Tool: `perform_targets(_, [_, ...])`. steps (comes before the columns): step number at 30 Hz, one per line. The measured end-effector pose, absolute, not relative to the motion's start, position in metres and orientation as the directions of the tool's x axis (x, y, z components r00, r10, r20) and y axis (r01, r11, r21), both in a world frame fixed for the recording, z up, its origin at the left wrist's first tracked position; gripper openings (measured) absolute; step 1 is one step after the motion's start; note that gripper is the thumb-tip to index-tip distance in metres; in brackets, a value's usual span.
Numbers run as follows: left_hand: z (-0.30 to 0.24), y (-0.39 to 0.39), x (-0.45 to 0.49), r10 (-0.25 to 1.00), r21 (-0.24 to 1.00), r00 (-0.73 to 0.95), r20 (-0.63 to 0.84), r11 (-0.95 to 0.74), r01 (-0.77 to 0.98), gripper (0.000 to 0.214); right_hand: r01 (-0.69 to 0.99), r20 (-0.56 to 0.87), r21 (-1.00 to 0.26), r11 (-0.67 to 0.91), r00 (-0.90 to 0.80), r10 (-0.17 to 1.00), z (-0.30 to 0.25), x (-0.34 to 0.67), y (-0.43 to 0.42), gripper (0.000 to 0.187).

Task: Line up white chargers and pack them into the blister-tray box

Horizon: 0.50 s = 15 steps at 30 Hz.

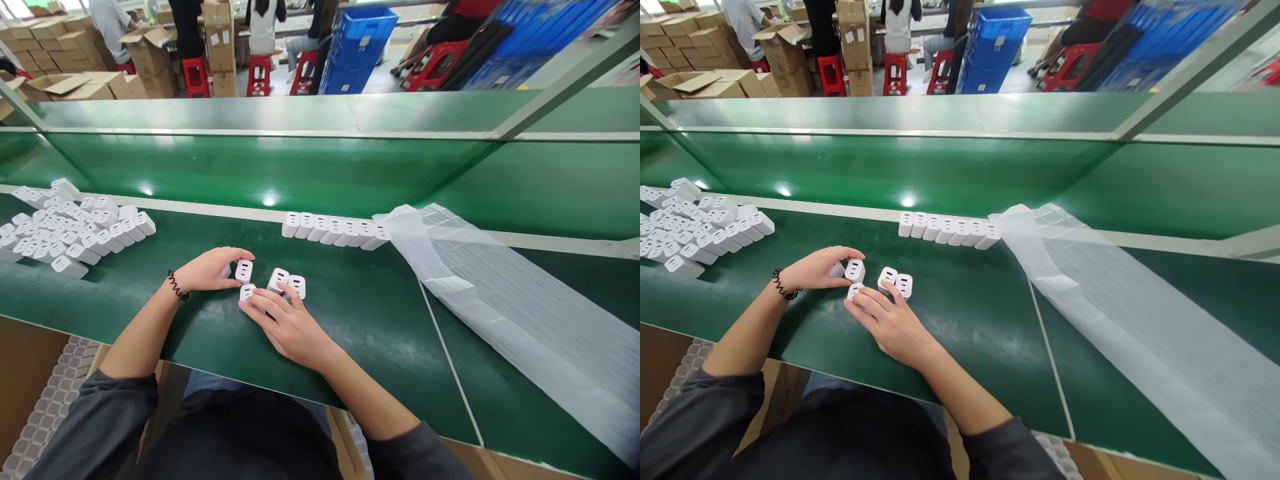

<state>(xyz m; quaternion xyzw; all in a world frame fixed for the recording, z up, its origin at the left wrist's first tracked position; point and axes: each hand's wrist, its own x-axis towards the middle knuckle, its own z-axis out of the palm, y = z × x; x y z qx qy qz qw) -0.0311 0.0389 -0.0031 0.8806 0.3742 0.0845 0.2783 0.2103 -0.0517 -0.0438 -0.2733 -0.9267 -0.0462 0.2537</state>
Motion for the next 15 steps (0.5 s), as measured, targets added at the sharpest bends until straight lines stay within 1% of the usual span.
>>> perform_targets(3, [-0.004,0.039,-0.030,0.711,0.535,0.698,-0.085,-0.559,0.634,0.052,0.515,0.499,-0.079,0.853,-0.720,0.481,-0.041,0.213,-0.053,0.031])
perform_targets(5, [-0.005,0.039,-0.029,0.718,0.508,0.688,-0.106,-0.556,0.658,0.050,0.528,0.516,-0.101,0.843,-0.696,0.499,-0.040,0.214,-0.054,0.024])
perform_targets(7, [-0.004,0.039,-0.028,0.720,0.483,0.683,-0.123,-0.558,0.675,0.046,0.548,0.528,-0.112,0.829,-0.674,0.516,-0.040,0.214,-0.054,0.023])
perform_targets(10, [-0.001,0.039,-0.027,0.711,0.464,0.691,-0.130,-0.572,0.676,0.043,0.596,0.539,-0.125,0.793,-0.630,0.558,-0.042,0.214,-0.052,0.029])
perform_targets(15, [0.008,0.033,-0.024,0.681,0.443,0.714,-0.165,-0.596,0.670,0.042,0.657,0.553,-0.187,0.730,-0.544,0.631,-0.046,0.216,-0.048,0.046])
